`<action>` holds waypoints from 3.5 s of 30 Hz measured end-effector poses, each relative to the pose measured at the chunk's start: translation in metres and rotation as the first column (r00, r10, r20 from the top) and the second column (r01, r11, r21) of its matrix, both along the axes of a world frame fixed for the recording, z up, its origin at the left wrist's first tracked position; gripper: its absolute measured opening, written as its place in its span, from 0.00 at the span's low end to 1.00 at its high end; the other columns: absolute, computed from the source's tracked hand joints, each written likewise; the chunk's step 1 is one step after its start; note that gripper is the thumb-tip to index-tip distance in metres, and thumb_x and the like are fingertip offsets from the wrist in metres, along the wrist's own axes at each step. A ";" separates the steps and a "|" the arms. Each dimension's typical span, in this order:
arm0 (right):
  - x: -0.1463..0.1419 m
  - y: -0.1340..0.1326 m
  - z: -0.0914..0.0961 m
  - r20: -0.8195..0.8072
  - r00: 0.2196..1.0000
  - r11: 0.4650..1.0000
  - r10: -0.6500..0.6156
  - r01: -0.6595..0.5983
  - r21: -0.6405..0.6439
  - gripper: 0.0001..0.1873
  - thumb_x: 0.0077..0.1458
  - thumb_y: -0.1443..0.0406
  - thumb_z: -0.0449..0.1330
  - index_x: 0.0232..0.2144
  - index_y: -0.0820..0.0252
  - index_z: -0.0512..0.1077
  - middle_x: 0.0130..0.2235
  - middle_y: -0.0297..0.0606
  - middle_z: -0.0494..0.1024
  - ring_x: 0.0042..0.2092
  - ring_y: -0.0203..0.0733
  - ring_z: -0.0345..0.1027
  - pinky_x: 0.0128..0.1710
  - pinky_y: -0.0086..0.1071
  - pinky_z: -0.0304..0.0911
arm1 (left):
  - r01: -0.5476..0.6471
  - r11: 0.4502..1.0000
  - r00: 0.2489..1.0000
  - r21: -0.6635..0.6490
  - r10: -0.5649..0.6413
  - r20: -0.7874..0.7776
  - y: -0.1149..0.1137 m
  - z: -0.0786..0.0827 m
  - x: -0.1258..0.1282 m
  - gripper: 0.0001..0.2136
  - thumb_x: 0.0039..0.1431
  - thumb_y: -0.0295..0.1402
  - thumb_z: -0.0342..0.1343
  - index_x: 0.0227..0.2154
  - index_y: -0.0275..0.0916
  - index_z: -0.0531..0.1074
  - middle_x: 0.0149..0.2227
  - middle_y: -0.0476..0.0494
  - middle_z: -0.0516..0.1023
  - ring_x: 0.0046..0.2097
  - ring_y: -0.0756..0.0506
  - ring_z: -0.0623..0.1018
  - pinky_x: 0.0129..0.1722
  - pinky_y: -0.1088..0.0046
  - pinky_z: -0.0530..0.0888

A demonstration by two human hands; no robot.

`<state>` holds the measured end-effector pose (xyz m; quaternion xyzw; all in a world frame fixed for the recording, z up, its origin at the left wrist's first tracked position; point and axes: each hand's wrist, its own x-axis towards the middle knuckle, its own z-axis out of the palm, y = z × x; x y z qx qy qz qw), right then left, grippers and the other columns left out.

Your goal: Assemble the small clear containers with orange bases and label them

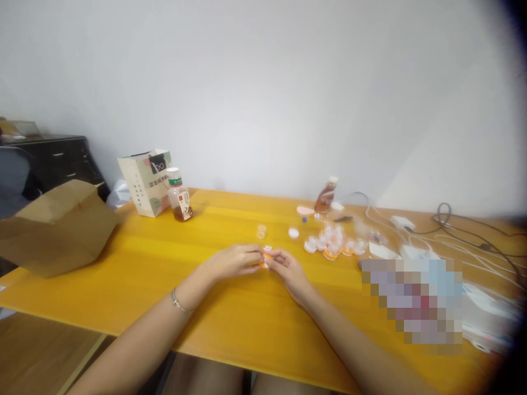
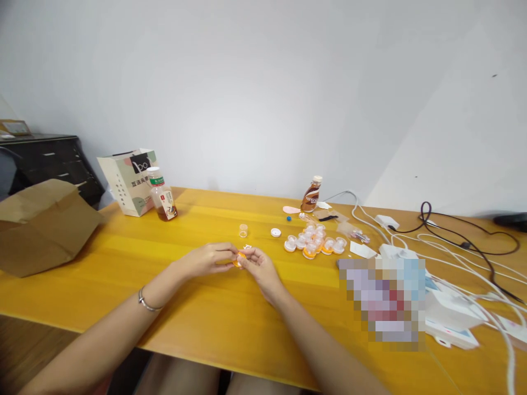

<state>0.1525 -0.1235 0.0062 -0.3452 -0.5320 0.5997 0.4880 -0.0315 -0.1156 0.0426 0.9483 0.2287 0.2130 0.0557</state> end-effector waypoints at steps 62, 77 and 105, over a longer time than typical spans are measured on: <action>0.012 0.021 -0.015 0.554 0.795 0.939 -0.249 0.057 0.340 0.07 0.38 0.63 0.61 0.22 0.59 0.69 0.23 0.32 0.72 0.25 0.35 0.64 0.28 0.30 0.61 | -0.196 0.959 0.971 -0.204 0.219 0.100 0.029 -0.031 0.016 0.10 0.53 0.36 0.50 0.35 0.37 0.71 0.34 0.44 0.73 0.37 0.49 0.71 0.39 0.75 0.66; 0.013 0.028 -0.006 0.128 0.950 0.957 -0.285 0.277 0.082 0.12 0.37 0.59 0.63 0.24 0.60 0.68 0.26 0.33 0.74 0.29 0.35 0.66 0.34 0.30 0.61 | -0.175 0.953 0.973 -0.248 0.205 0.102 0.040 -0.040 0.025 0.09 0.51 0.34 0.52 0.33 0.39 0.74 0.35 0.45 0.73 0.37 0.49 0.71 0.38 0.77 0.64; 0.011 0.014 0.007 0.053 0.969 0.958 -0.243 0.231 0.172 0.11 0.38 0.63 0.63 0.30 0.55 0.73 0.32 0.33 0.76 0.36 0.39 0.68 0.42 0.34 0.61 | 0.345 0.268 0.521 -0.900 0.742 0.421 0.013 -0.029 0.030 0.13 0.39 0.32 0.62 0.29 0.30 0.73 0.29 0.41 0.76 0.32 0.50 0.76 0.39 0.75 0.71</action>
